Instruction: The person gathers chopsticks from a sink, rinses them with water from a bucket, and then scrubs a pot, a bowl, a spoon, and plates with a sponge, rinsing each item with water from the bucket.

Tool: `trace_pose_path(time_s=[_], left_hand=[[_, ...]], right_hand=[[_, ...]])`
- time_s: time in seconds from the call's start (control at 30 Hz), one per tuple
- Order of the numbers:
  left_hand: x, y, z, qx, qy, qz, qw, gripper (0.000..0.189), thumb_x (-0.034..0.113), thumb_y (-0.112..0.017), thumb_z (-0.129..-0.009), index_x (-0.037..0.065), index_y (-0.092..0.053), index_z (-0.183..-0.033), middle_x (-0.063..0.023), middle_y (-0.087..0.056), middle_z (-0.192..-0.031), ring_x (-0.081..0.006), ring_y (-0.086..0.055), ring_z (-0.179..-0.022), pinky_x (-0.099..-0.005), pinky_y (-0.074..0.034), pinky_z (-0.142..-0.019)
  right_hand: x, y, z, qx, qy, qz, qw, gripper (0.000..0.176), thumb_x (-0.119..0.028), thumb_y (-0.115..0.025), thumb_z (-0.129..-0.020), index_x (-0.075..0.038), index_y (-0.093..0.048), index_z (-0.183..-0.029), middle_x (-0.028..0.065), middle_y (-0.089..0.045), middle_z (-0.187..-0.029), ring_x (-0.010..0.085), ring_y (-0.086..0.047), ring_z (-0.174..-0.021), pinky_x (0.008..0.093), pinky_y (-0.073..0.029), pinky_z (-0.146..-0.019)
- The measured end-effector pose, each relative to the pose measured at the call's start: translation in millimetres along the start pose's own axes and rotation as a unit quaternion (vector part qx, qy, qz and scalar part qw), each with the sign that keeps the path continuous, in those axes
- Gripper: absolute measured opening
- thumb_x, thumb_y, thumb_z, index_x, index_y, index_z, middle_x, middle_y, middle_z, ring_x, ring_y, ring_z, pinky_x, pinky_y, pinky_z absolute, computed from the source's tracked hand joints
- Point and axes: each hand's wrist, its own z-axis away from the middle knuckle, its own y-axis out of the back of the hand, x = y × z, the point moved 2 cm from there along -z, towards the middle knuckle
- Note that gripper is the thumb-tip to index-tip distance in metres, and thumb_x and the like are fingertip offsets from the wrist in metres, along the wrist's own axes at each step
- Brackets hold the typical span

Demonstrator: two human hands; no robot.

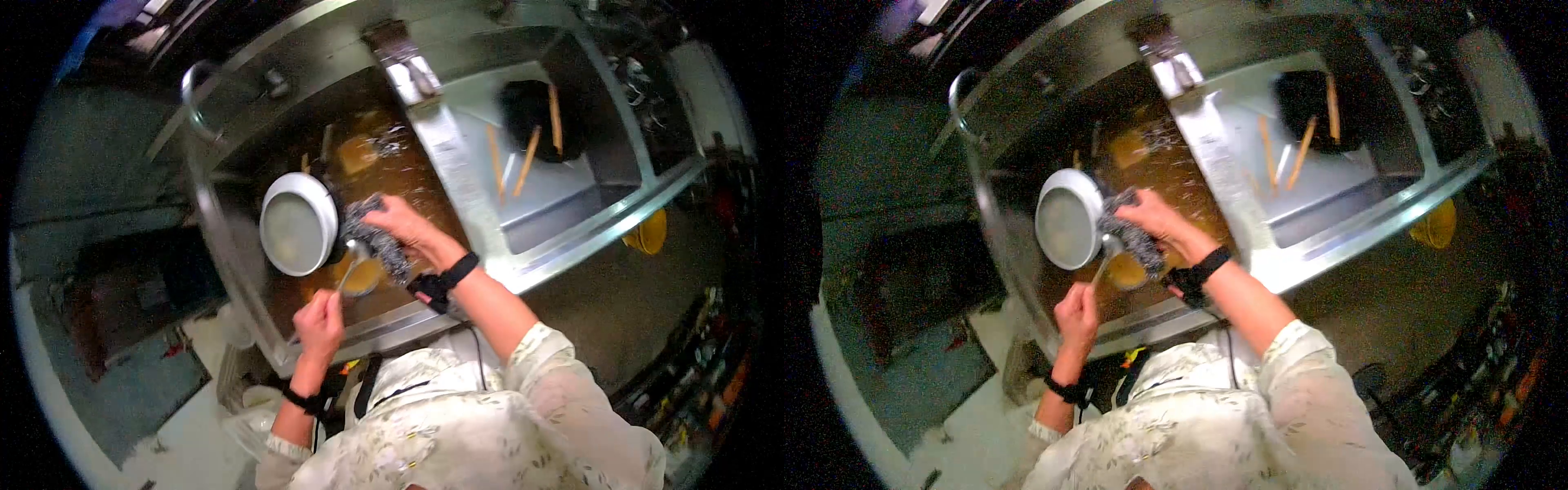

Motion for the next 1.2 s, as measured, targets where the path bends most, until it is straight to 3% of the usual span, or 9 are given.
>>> trace_pose_path(time_s=[0.17,0.3,0.53,0.63,0.8,0.83,0.9,1.07,1.2], left_hand=[[-0.5,-6.8,15.2,-0.005,0.076,0.129,0.989,0.018,0.007,-0.053,-0.095,-0.002,-0.055,-0.079,-0.0029,-0.047,-0.067,-0.0087,-0.045,-0.060,-0.0247,-0.038,-0.054],[49.7,-34.5,-41.2,-0.063,0.089,0.146,0.983,0.017,0.010,-0.050,-0.097,-0.003,-0.057,-0.087,-0.0023,-0.050,-0.070,-0.0084,-0.046,-0.065,-0.0240,-0.040,-0.058],[102.8,-181.5,-126.8,-0.218,0.113,0.225,0.943,0.034,0.010,-0.045,-0.091,0.000,-0.056,-0.121,-0.0204,-0.063,-0.111,-0.0282,-0.061,-0.103,-0.0375,-0.047,-0.090],[133.2,-211.9,-146.3,-0.292,0.128,0.325,0.890,0.053,0.008,-0.054,-0.083,-0.001,-0.043,-0.135,-0.0250,-0.058,-0.121,-0.0366,-0.058,-0.110,-0.0402,-0.046,-0.096],[99.2,-174.2,-123.6,-0.122,0.086,0.181,0.972,0.051,0.010,-0.055,-0.084,0.002,-0.047,-0.133,-0.0232,-0.060,-0.103,-0.0367,-0.059,-0.098,-0.0435,-0.045,-0.091],[77.0,-143.0,-124.0,-0.063,0.098,0.185,0.976,0.044,0.011,-0.055,-0.087,0.009,-0.054,-0.131,-0.0151,-0.062,-0.102,-0.0264,-0.062,-0.095,-0.0337,-0.049,-0.083],[14.4,-99.0,-109.8,0.112,0.127,0.134,0.976,0.038,0.005,-0.055,-0.087,0.008,-0.058,-0.125,-0.0103,-0.059,-0.089,-0.0190,-0.056,-0.078,-0.0331,-0.048,-0.074],[-219.3,-63.2,-27.5,0.306,0.395,0.202,0.842,0.061,0.012,-0.067,-0.086,-0.001,-0.035,-0.136,-0.0141,-0.058,-0.112,-0.0223,-0.056,-0.102,-0.0345,-0.048,-0.084],[-243.5,-41.6,-16.3,0.255,0.581,0.359,0.685,0.064,0.023,-0.069,-0.089,-0.002,-0.032,-0.135,-0.0192,-0.057,-0.117,-0.0296,-0.060,-0.102,-0.0457,-0.052,-0.090]], right_hand=[[39.8,36.7,13.0,-0.076,-0.127,-0.393,0.908,0.029,-0.036,-0.052,-0.096,-0.008,-0.060,-0.101,0.0051,-0.063,-0.077,0.0163,-0.059,-0.060,0.0318,-0.049,-0.051],[55.1,29.0,30.2,0.135,-0.146,-0.302,0.932,0.028,-0.037,-0.052,-0.096,-0.009,-0.058,-0.097,0.0046,-0.061,-0.081,0.0156,-0.058,-0.064,0.0308,-0.048,-0.053],[71.2,30.3,62.7,0.040,-0.053,-0.266,0.962,0.025,-0.033,-0.051,-0.100,-0.013,-0.055,-0.114,-0.0025,-0.055,-0.096,0.0080,-0.052,-0.086,0.0287,-0.047,-0.074],[72.0,62.2,49.6,-0.012,0.149,0.310,0.939,0.031,-0.019,-0.050,-0.100,-0.003,-0.053,-0.126,-0.0001,-0.056,-0.099,0.0095,-0.050,-0.084,0.0296,-0.047,-0.077],[107.1,68.3,4.0,0.133,0.083,0.243,0.957,0.051,-0.037,-0.053,-0.097,-0.006,-0.044,-0.136,0.0131,-0.057,-0.120,0.0239,-0.054,-0.113,0.0399,-0.041,-0.098],[111.2,48.4,4.3,0.162,0.086,-0.181,0.966,0.042,-0.049,-0.048,-0.098,-0.012,-0.064,-0.108,-0.0020,-0.060,-0.089,0.0087,-0.054,-0.072,0.0259,-0.048,-0.064],[69.4,25.8,8.8,0.120,-0.160,-0.228,0.953,0.016,-0.027,-0.056,-0.093,-0.011,-0.056,-0.095,-0.0002,-0.057,-0.086,0.0116,-0.054,-0.072,0.0271,-0.047,-0.062],[43.0,2.9,-16.6,0.152,-0.182,-0.016,0.971,0.048,-0.003,-0.055,-0.082,-0.008,-0.039,-0.127,0.0059,-0.054,-0.090,0.0105,-0.051,-0.063,0.0256,-0.046,-0.053],[38.4,-22.1,-41.3,0.121,-0.101,0.040,0.987,0.060,-0.011,-0.066,-0.085,-0.003,-0.035,-0.136,0.0063,-0.057,-0.099,0.0093,-0.055,-0.072,0.0221,-0.048,-0.064]])
